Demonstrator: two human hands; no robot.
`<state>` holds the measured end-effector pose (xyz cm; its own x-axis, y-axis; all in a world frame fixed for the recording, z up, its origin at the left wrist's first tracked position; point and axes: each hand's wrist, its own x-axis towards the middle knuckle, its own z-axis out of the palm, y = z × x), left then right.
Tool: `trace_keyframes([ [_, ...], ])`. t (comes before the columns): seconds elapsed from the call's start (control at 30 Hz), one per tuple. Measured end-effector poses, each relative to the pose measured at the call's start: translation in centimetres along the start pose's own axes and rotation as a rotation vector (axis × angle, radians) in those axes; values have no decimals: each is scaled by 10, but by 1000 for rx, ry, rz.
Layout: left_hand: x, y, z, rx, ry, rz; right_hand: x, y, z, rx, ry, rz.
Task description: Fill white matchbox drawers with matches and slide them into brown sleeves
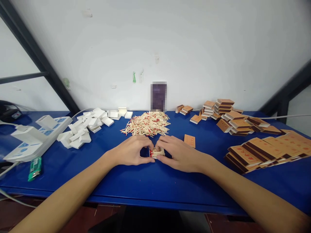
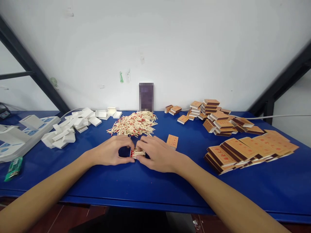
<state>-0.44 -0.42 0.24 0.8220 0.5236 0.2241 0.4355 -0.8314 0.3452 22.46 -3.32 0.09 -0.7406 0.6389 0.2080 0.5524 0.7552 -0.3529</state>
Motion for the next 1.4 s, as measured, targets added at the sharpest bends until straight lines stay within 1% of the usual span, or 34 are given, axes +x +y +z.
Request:
trace_keyframes([
  [0.13, 0, 2, -2, -5, -8, -5, 1, 4, -1, 19, 19, 4],
  [0.37, 0, 4, -2, 19, -17, 17, 0, 3, -1, -23, 21, -39],
  [0.43, 0, 3, -2, 39, -15, 10, 1, 4, -3, -71, 34, -45],
  [0.5, 0, 3, -1, 62, -15, -8, 2, 6, -9, -199, 71, 0],
  [0.57, 0, 2, -1, 74, -5, -33, 0, 9, -18, -384, 118, 130],
  [0.63, 0, 1, -1, 72, 18, -53, -5, 12, -28, -550, 145, 345],
  [0.67, 1, 1, -1, 69, 26, -54, -9, 14, -32, -606, 149, 480],
  [0.73, 1, 1, -1, 61, 16, -37, -16, 18, -38, -640, 98, 721],
  [0.77, 1, 1, -2, 61, 2, -25, -19, 20, -39, -622, 55, 798],
  [0.8, 1, 1, -2, 65, -10, -15, -20, 22, -40, -591, 7, 834],
  [0.83, 1, 1, -2, 72, -18, -8, -21, 23, -39, -550, -40, 840],
  [0.87, 0, 0, -2, 81, -23, -5, -21, 24, -38, -504, -80, 817],
  [0.93, 0, 0, -2, 105, -33, -3, -19, 23, -35, -407, -114, 714],
  [1.03, -1, 1, -2, 158, -41, 1, -14, 17, -31, -272, -69, 519],
  [1.1, -1, 4, -2, 182, -28, 19, -12, 13, -30, -219, -53, 432],
  [1.17, 0, 8, -1, 172, -22, 55, -12, 9, -29, -203, -77, 394],
  [1.3, 3, 12, 2, 125, -50, 128, -10, 4, -31, -273, -111, 353],
  [1.4, 3, 11, 4, 94, -53, 142, -9, 1, -32, -295, -110, 353],
])
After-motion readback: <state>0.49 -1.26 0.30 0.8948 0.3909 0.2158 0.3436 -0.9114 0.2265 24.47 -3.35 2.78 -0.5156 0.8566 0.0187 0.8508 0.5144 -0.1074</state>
